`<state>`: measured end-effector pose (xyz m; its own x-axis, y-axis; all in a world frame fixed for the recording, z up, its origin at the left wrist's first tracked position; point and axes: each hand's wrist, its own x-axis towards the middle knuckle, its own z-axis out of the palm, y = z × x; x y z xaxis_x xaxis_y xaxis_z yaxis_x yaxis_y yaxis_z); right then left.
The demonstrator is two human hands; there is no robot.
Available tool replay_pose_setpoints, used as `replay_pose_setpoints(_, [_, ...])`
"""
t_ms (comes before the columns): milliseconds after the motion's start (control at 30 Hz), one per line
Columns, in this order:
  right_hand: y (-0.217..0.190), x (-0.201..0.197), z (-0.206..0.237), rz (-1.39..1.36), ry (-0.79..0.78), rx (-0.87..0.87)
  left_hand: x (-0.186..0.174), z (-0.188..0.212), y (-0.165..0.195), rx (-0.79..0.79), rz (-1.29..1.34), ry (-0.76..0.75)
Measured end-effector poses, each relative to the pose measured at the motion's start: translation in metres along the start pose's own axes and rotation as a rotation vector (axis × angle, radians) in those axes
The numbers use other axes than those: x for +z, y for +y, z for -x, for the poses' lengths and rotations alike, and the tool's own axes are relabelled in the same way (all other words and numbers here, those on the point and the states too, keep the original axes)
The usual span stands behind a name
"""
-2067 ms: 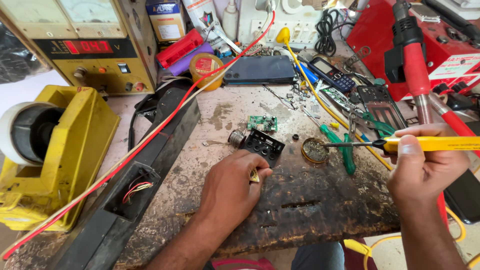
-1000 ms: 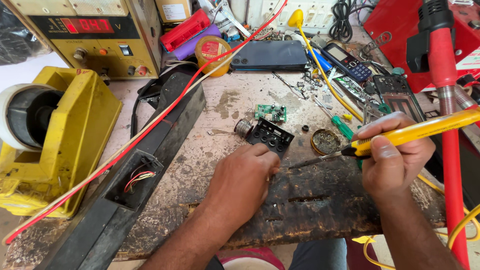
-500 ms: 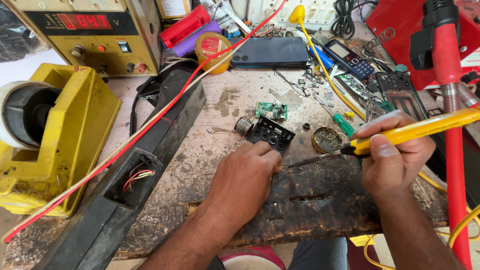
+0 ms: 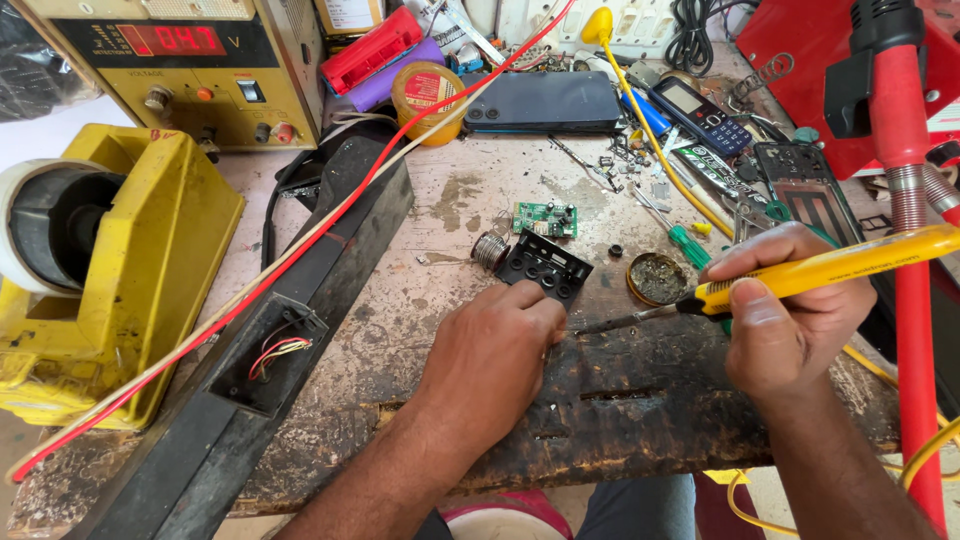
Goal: The person uses wire cutters to trim leads on a small black plastic component, then uses a soldering iron and solder to attach wires to the component's terminals. The person repeatedly applies solder to the terminals while holding the component steady.
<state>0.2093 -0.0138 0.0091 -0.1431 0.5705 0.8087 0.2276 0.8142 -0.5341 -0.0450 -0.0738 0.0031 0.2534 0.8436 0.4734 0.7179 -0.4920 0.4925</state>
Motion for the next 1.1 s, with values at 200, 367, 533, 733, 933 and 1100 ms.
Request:
replay_pose_setpoints(200, [-0.008,0.002,-0.007,0.002,-0.05,-0.028,-0.001,0.0,0.001,0.001,-0.007,-0.007])
replay_pose_setpoints(367, [-0.011,0.003,-0.011,-0.003,-0.085,-0.061,-0.001,0.0,0.001,-0.014,-0.007,-0.028])
replay_pose_setpoints(533, [-0.012,0.003,-0.012,-0.002,-0.104,-0.05,0.0,0.0,0.001,-0.015,0.007,-0.022])
replay_pose_setpoints(733, [-0.011,0.003,-0.011,-0.007,-0.094,-0.052,0.0,0.0,-0.001,-0.015,0.024,0.0])
replay_pose_setpoints(933, [-0.01,0.0,-0.011,-0.043,-0.047,-0.026,0.0,0.0,0.0,-0.015,0.012,-0.011])
replay_pose_setpoints(1100, [-0.01,-0.003,-0.007,-0.034,-0.048,-0.016,0.0,-0.001,0.0,-0.004,0.002,0.005])
